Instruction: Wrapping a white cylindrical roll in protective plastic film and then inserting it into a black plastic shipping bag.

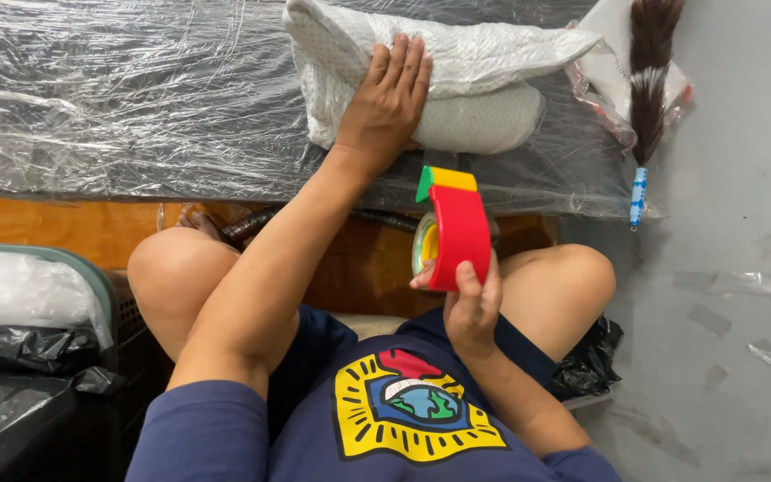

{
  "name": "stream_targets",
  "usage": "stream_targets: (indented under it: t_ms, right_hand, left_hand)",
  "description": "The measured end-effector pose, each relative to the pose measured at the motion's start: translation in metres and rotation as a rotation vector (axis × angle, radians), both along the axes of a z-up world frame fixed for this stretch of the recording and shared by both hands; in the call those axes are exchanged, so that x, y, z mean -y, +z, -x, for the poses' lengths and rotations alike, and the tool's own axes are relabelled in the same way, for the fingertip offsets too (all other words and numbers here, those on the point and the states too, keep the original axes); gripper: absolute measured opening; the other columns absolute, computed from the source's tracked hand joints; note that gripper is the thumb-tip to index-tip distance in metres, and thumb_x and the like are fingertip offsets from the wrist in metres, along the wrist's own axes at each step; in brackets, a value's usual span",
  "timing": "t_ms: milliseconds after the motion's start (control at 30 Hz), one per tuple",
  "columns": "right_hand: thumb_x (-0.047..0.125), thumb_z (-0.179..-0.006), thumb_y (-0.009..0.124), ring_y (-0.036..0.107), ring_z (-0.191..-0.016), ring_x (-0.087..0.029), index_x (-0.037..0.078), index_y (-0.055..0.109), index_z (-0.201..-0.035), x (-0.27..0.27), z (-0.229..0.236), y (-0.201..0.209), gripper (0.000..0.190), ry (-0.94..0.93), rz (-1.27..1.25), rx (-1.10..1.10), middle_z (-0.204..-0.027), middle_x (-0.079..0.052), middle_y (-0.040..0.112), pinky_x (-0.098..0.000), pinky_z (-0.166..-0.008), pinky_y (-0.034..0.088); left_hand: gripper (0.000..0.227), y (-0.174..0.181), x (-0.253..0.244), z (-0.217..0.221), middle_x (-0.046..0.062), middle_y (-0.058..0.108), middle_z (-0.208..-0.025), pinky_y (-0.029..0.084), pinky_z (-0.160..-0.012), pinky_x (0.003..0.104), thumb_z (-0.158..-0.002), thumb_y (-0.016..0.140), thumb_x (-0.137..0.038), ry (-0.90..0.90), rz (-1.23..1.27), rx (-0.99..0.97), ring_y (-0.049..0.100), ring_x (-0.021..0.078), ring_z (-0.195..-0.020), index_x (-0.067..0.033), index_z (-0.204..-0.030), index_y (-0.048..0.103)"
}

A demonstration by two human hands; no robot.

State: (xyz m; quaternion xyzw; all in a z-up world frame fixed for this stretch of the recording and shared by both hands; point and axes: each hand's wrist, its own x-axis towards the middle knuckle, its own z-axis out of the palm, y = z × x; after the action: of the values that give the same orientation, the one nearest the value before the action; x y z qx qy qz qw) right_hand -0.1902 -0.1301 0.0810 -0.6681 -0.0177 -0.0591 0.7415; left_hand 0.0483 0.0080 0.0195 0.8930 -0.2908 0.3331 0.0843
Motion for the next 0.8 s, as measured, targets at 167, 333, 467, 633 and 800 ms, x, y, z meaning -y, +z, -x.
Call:
stream_targets:
  t_ms: [167, 333, 467, 633, 800]
  right_hand:
    - [0.018, -0.105, 0.039, 0.067, -0.076, -0.021, -0.002, 0.043, -0.138, 0.010, -0.008, -0.022, 0.038, 0.010, 0.028, -0.078, -0.083, -0.013, 0.068, -0.0342, -0.079, 0.061]
    - [0.017, -0.104, 0.042, 0.067, -0.076, -0.021, -0.003, 0.047, -0.134, 0.017, -0.019, -0.029, 0.037, 0.049, -0.081, -0.181, -0.084, -0.014, 0.069, -0.0335, -0.081, 0.059]
    - [0.018, -0.105, 0.042, 0.067, -0.074, -0.021, -0.002, 0.049, -0.131, 0.025, -0.026, -0.038, 0.034, 0.038, -0.111, -0.188, -0.080, -0.013, 0.068, -0.0334, -0.077, 0.059]
    - [0.018, -0.105, 0.043, 0.064, -0.074, -0.017, -0.002, 0.051, -0.133, 0.024, -0.032, -0.030, 0.035, 0.093, -0.088, -0.208, -0.082, -0.011, 0.067, -0.0315, -0.076, 0.058]
    - [0.017, -0.105, 0.044, 0.064, -0.073, -0.017, -0.002, 0.052, -0.131, 0.025, -0.035, -0.033, 0.033, 0.081, -0.115, -0.247, -0.087, -0.012, 0.067, -0.0310, -0.074, 0.057]
  left_hand:
    - [0.049, 0.000, 0.003, -0.002, 0.031, 0.050, -0.150, 0.032, -0.119, 0.054, -0.099, 0.064, -0.006, 0.009, -0.021, 0.040, 0.045, 0.0450, -0.140, 0.0125, -0.144, 0.055]
    - [0.048, 0.002, 0.001, 0.004, 0.033, 0.047, -0.151, 0.031, -0.119, 0.055, -0.100, 0.062, -0.005, 0.004, -0.036, 0.043, 0.042, 0.0468, -0.141, 0.0142, -0.144, 0.056]
    - [0.049, 0.007, -0.003, 0.017, 0.034, 0.044, -0.153, 0.029, -0.119, 0.055, -0.105, 0.056, -0.010, 0.023, -0.119, 0.056, 0.039, 0.0472, -0.143, 0.0139, -0.147, 0.053]
    - [0.051, 0.009, -0.005, 0.032, 0.034, 0.037, -0.159, 0.022, -0.124, 0.056, -0.108, 0.058, -0.008, 0.033, -0.193, 0.059, 0.030, 0.0473, -0.148, 0.0131, -0.154, 0.050]
    - [0.071, 0.041, -0.020, 0.050, 0.040, 0.030, -0.159, 0.012, -0.125, 0.057, -0.094, 0.057, -0.016, -0.144, -0.084, -0.145, 0.020, 0.0490, -0.150, 0.0224, -0.153, 0.045]
